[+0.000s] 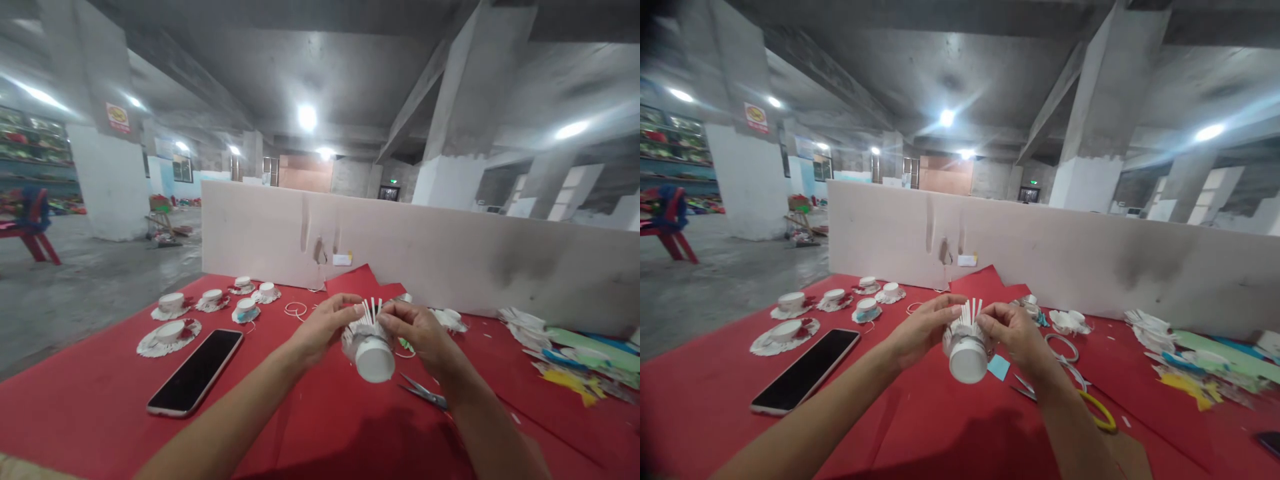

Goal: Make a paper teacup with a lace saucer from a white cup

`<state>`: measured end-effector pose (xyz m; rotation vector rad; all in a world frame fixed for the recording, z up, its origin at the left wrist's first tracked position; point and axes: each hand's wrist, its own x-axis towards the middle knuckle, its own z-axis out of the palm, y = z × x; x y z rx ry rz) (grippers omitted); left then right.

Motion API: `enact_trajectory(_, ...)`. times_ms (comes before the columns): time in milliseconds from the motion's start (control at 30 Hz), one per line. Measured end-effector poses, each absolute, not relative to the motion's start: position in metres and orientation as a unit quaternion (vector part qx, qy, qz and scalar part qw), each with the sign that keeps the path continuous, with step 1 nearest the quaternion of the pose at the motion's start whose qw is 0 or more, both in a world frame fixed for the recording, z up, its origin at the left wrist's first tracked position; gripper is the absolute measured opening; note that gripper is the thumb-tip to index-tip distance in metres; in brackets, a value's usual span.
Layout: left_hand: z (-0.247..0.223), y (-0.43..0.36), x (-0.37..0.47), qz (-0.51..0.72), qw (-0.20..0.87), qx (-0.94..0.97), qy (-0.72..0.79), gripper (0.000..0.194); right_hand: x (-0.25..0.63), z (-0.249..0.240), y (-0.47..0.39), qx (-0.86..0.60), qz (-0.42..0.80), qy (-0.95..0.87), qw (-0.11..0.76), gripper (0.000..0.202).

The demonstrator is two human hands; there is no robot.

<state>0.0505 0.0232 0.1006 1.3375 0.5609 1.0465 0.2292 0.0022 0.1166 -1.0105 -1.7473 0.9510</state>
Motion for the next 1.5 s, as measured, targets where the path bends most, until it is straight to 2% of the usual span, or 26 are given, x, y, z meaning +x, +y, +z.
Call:
enact_trajectory(133,0.09,0.028,0.056,0.411,0.686,0.567,0.196,0.041,0.228,0.115,0.004,-0.417,0.353,-0.708,0.448,0.025)
enact_trajectory(300,0.083,0.028,0.059,0.376,0.688,0.58,0.221,0.033,0.225,0.115,0.002,-0.419,0.269,-0.758,0.421,0.019)
enact_trajectory(433,0.087,0.026,0.058,0.391,0.669,0.583,0.245,0.031,0.229,0.117,0.001,-0.413,0.278,-0.771,0.396,0.018)
enact_trajectory(700,0.09,0.02,0.057,0.372,0.655,0.607,0.253,0.024,0.235,0.115,0.004,-0.41,0.273,-0.771,0.403,0.018)
enact_trajectory(967,0.087,0.023,0.058,0.381,0.636,0.596,0.309,0.018,0.229,0.119,-0.006,-0.428,0.11,-0.815,0.374,0.01)
enact_trajectory(1267,0.085,0.025,0.059,0.391,0.65,0.561,0.332,0.012,0.227,0.118,-0.017,-0.365,-0.043,-0.87,0.329,0.018)
enact_trajectory(1367,0.085,0.025,0.059,0.391,0.639,0.567,0.342,0.012,0.229,0.119,-0.019,-0.367,-0.041,-0.876,0.31,0.02)
enact_trajectory(1500,0.09,0.02,0.057,0.371,0.621,0.616,0.31,0.015,0.231,0.12,-0.016,-0.374,0.051,-0.858,0.348,0.017)
